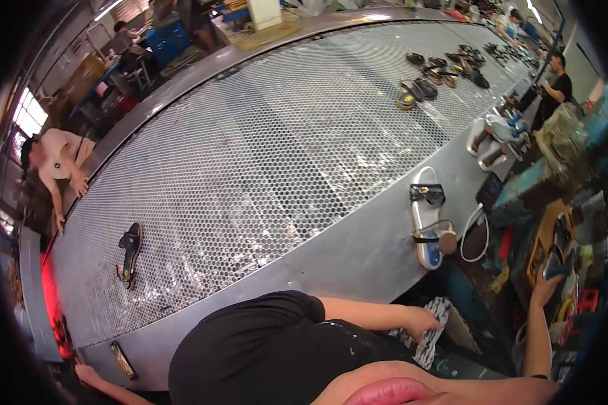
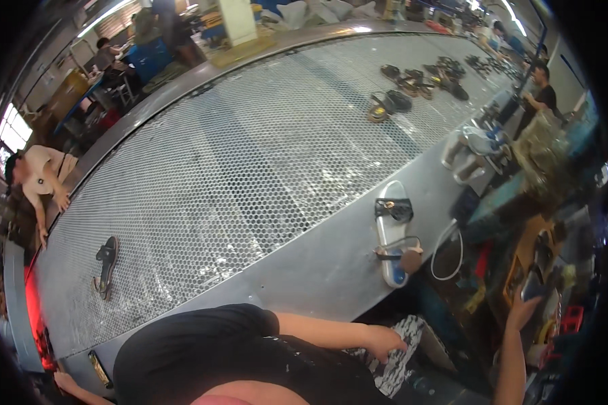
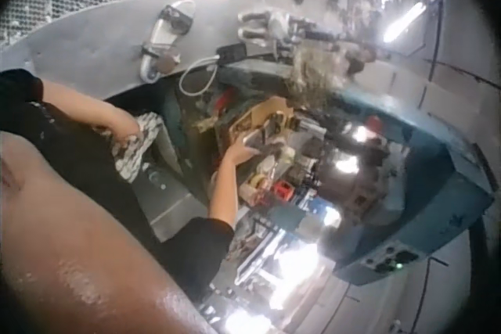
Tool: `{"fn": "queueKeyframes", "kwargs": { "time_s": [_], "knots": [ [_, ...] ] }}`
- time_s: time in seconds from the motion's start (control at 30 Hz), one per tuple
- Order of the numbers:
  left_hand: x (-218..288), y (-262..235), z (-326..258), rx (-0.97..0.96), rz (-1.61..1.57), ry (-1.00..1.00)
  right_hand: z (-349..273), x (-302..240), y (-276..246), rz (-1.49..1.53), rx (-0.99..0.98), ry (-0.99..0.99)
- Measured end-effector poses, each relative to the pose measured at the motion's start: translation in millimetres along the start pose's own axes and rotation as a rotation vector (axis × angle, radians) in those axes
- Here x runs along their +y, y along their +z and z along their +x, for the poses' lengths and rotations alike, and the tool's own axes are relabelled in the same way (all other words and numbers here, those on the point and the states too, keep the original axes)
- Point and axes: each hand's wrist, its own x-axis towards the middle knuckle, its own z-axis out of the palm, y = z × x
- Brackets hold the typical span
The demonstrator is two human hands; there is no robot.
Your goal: The person assembles sandals by fitting shoe uppers onto shoe lasts and pressing them under a mechanical press machine.
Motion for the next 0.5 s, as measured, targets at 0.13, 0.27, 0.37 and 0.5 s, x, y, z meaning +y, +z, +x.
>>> {"fn": "queueKeyframes", "kwargs": {
  "time_s": [0.13, 0.27, 0.37, 0.5],
  "knots": [
    [1, 0, -3, 0.051, -0.148, 0.018, -8, -32, -10, -0.005, 0.021, -0.018],
    [3, 2, -3, 0.036, -0.291, -0.023, -8, -19, -5, -0.046, 0.1, -0.068],
    [4, -5, -10, 0.122, -0.367, 0.007, -7, -24, -6, -0.036, 0.064, -0.061],
    [10, -16, -19, 0.167, -0.365, -0.066, -6, -15, -10, -0.023, 0.004, 0.019]
  ]
}}
